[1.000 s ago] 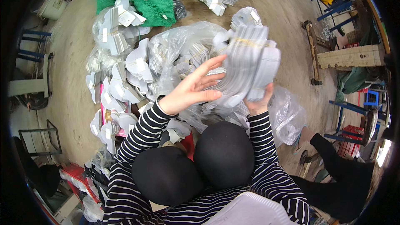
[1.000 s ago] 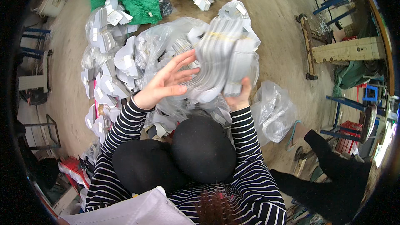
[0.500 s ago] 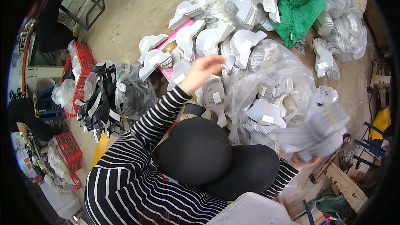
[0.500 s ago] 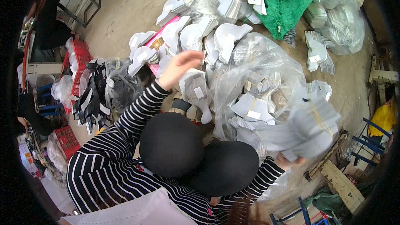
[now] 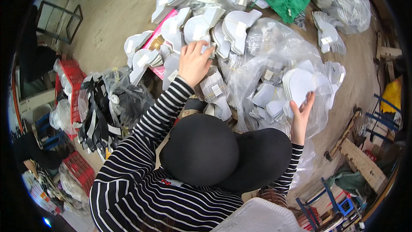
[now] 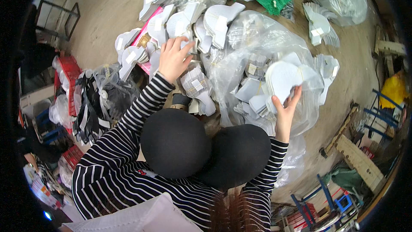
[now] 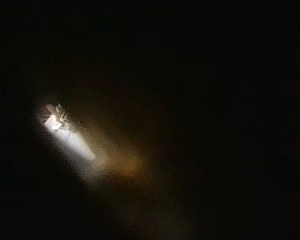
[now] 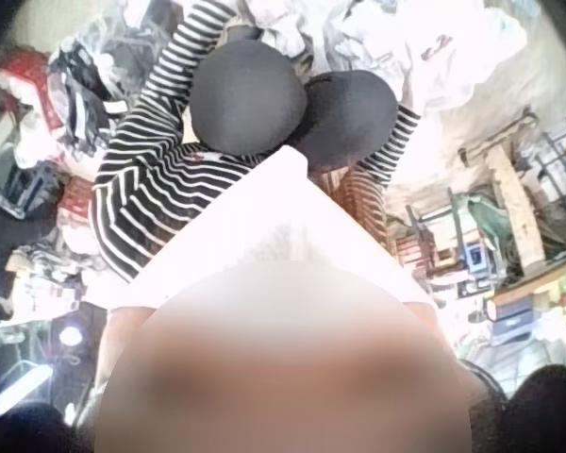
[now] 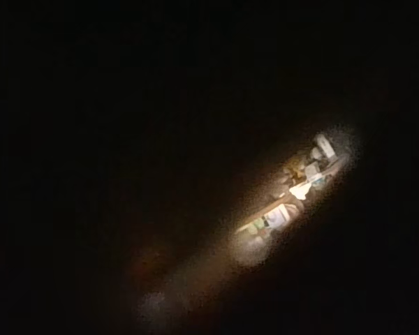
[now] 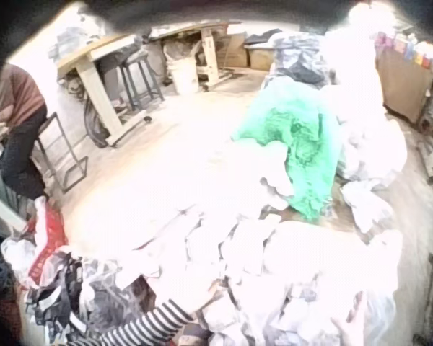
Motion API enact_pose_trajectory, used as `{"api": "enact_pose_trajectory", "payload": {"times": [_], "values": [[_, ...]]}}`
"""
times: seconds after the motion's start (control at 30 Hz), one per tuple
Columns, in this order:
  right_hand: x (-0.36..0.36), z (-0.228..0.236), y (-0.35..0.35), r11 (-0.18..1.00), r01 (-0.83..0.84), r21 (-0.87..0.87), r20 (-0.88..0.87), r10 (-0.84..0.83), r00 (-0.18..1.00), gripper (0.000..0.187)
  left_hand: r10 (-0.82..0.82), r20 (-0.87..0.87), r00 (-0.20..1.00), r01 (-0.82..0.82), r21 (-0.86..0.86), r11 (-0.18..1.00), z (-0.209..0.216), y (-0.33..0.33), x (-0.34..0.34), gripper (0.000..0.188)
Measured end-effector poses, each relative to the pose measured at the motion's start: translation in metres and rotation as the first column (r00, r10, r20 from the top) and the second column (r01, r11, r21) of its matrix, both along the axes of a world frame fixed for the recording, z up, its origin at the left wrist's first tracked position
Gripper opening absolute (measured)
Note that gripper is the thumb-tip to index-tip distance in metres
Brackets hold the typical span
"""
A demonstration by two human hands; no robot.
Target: The person sits on the floor and sorts through a large pile of white plastic parts. They pick up individual items, inspect them, and place them into separate piles or plastic bags.
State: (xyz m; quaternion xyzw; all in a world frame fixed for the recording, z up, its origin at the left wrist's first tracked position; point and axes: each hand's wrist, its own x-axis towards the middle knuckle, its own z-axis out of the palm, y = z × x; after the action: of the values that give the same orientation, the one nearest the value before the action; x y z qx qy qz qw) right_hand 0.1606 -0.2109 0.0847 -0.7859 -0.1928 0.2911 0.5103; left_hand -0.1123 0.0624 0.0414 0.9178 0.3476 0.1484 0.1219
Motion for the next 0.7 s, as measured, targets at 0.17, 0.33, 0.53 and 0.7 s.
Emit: {"api": "enact_pose_trajectory", "payload": {"times": [0.17, 0.33, 0.53, 0.7], "values": [[-0.004, 0.000, 0.000, 0.997, -0.020, -0.078, 0.026, 0.022, 0.999, 0.085, -0.012, -0.158, 0.987, 0.011, -0.004, 1.000, -0.024, 0.013, 0.029, 0.040], [0.000, -0.015, -0.002, 0.998, 0.060, -0.008, 0.003, -0.060, 0.998, 0.083, -0.112, -0.105, 0.988, 0.127, 0.159, 0.979, -0.031, 0.020, 0.016, 0.036], [-0.008, -0.019, 0.000, 0.999, 0.021, -0.028, 0.250, -0.013, 0.968, 0.091, -0.062, -0.104, 0.993, 0.045, -0.161, 0.986, -0.020, 0.043, 0.022, 0.032], [-0.016, -0.020, 0.005, 0.997, 0.056, -0.052, 0.289, -0.039, 0.957, 0.091, -0.228, -0.355, 0.906, 0.226, -0.050, 0.973, -0.020, 0.022, 0.015, 0.029]]}}
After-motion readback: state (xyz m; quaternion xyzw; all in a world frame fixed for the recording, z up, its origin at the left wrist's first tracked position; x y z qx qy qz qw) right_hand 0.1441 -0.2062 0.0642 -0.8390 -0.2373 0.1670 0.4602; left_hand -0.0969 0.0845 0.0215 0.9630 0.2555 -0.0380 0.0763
